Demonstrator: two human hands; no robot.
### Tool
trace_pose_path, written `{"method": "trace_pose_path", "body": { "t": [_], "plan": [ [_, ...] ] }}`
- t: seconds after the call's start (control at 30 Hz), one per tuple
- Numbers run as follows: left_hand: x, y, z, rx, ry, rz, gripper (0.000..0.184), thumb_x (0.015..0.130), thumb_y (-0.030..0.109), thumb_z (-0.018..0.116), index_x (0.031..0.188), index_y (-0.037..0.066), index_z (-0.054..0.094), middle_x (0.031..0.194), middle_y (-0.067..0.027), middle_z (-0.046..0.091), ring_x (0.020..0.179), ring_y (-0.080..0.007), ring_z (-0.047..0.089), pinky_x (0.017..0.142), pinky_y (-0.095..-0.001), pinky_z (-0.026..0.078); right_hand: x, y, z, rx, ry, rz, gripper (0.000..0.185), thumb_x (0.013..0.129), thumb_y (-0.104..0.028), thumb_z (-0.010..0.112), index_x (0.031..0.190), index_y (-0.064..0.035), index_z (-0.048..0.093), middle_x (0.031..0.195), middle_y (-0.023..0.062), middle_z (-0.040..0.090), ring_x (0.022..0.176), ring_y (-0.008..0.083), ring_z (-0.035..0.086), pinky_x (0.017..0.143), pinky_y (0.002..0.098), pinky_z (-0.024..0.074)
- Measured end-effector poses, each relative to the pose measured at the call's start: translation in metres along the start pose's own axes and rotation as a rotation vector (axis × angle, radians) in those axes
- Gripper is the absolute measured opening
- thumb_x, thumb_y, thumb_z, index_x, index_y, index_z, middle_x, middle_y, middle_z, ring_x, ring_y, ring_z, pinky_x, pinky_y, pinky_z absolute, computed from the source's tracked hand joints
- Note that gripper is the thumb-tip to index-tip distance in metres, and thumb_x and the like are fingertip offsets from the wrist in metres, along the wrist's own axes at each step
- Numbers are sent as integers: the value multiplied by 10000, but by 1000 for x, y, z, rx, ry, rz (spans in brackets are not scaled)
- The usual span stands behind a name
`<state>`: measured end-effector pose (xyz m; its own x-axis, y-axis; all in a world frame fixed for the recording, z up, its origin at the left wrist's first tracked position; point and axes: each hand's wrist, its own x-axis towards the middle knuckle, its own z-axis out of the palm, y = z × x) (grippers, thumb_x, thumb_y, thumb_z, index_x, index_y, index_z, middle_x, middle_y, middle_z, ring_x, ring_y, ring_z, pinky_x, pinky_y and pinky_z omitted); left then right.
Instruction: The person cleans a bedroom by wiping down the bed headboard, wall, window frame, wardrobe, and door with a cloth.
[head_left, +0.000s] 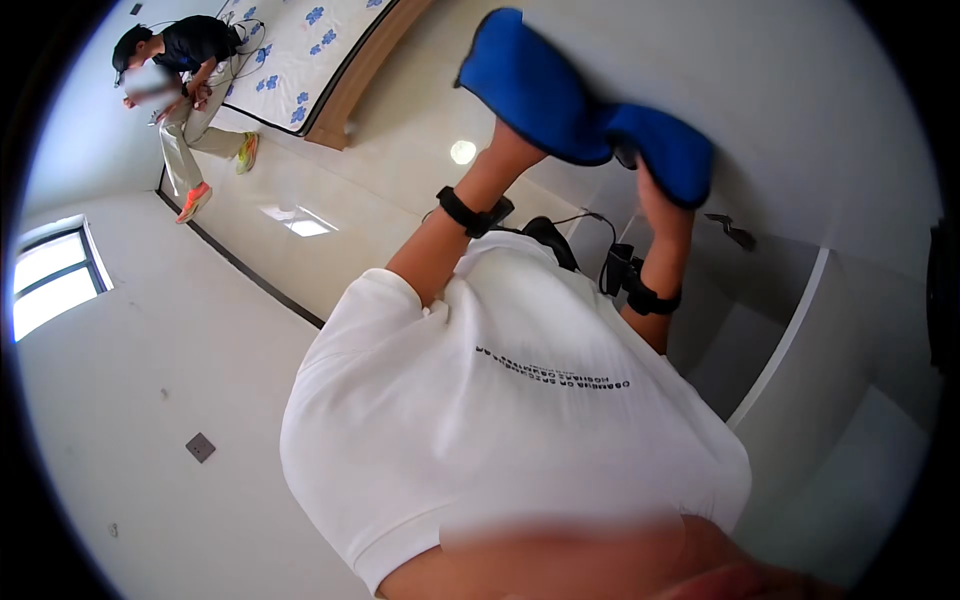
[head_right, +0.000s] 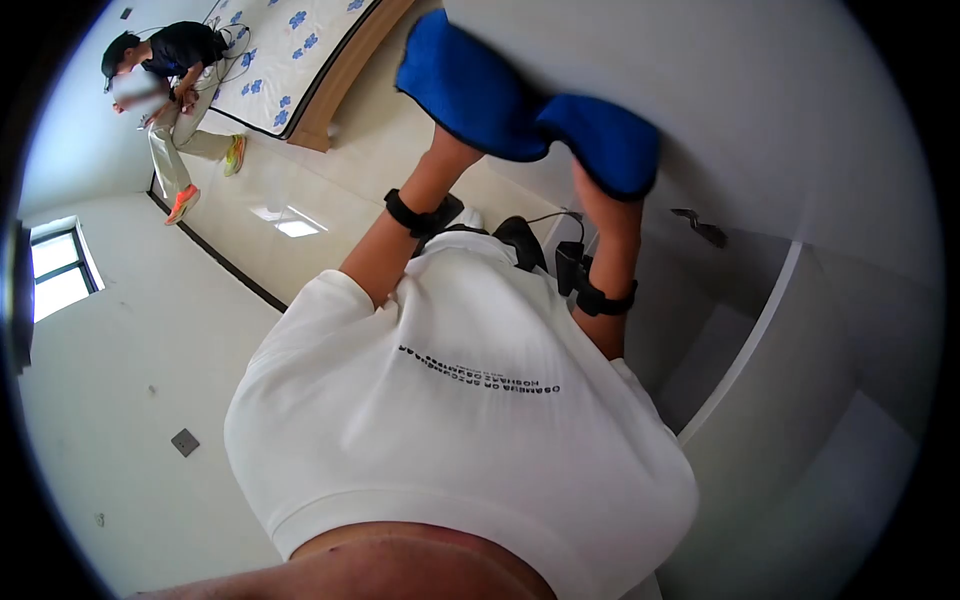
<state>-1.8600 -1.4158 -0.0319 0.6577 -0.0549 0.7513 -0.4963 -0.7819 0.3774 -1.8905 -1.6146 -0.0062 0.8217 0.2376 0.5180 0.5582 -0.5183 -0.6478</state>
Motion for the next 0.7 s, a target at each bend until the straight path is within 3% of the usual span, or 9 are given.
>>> {"method": "trace_pose_path", "body": {
  "t": [0.07,0.23,0.3,0.37,0.5,0.53,0.63,0.67,0.7],
  "plan": [
    [-8,1,5,-382,-60,-59,493,725,269,720,1139,36,591,1193,-175,571,1121,-397,523,972,-467,393,9,-8,1,103,207,192,249,825,-71,657,1057,18,648,1122,129,652,1028,264,621,930,356,452],
    [-15,34,22,-292,-74,77,554,690,179,710,1199,18,562,1347,-251,446,1285,-414,385,1079,-483,290,2,15,35,-125,295,67,323,804,-125,684,1104,-16,631,1126,123,643,1067,289,600,950,397,439],
    [-30,29,34,-595,-275,-98,548,680,93,679,1204,0,550,1394,-274,376,1305,-420,343,1081,-466,295,7,10,42,-129,367,32,330,806,-143,691,1105,-15,630,1126,124,643,1069,292,599,953,406,436],
    [-33,29,21,-618,-252,-128,508,688,56,667,1181,-3,564,1339,-255,444,1252,-404,411,1038,-440,351,10,-5,30,-21,221,202,279,823,-143,684,1068,-16,646,1089,121,655,1045,284,610,939,390,442],
    [-6,9,-37,-706,-392,-309,331,733,-42,628,1060,9,634,1077,-153,645,1004,-308,620,843,-341,498,23,-30,18,-4,381,83,148,850,-87,643,967,2,661,958,112,675,896,259,637,810,357,478],
    [22,0,-80,-558,-159,-117,233,765,-75,615,966,28,670,899,-84,681,826,-251,663,741,-308,516,29,-41,13,32,307,76,146,855,-90,645,967,2,660,943,106,675,869,243,640,769,333,484],
    [56,15,-178,-559,137,-53,221,778,-98,606,961,13,660,900,-97,669,817,-187,647,727,-281,500,39,-54,2,71,307,-73,160,861,-99,653,978,9,647,932,95,670,806,210,645,696,296,501],
    [61,11,-185,-410,98,52,268,732,-139,615,961,-5,649,896,-108,665,818,-187,645,718,-277,496,39,-56,6,-124,453,-153,145,855,-101,663,949,7,644,916,102,664,796,228,634,725,320,496],
    [64,40,-216,-305,306,-4,184,738,-77,616,914,-26,634,875,-140,648,800,-259,643,747,-341,516,40,-53,6,-334,604,-256,133,849,-103,673,920,5,640,900,108,658,785,245,624,753,343,491]
  ]
}}
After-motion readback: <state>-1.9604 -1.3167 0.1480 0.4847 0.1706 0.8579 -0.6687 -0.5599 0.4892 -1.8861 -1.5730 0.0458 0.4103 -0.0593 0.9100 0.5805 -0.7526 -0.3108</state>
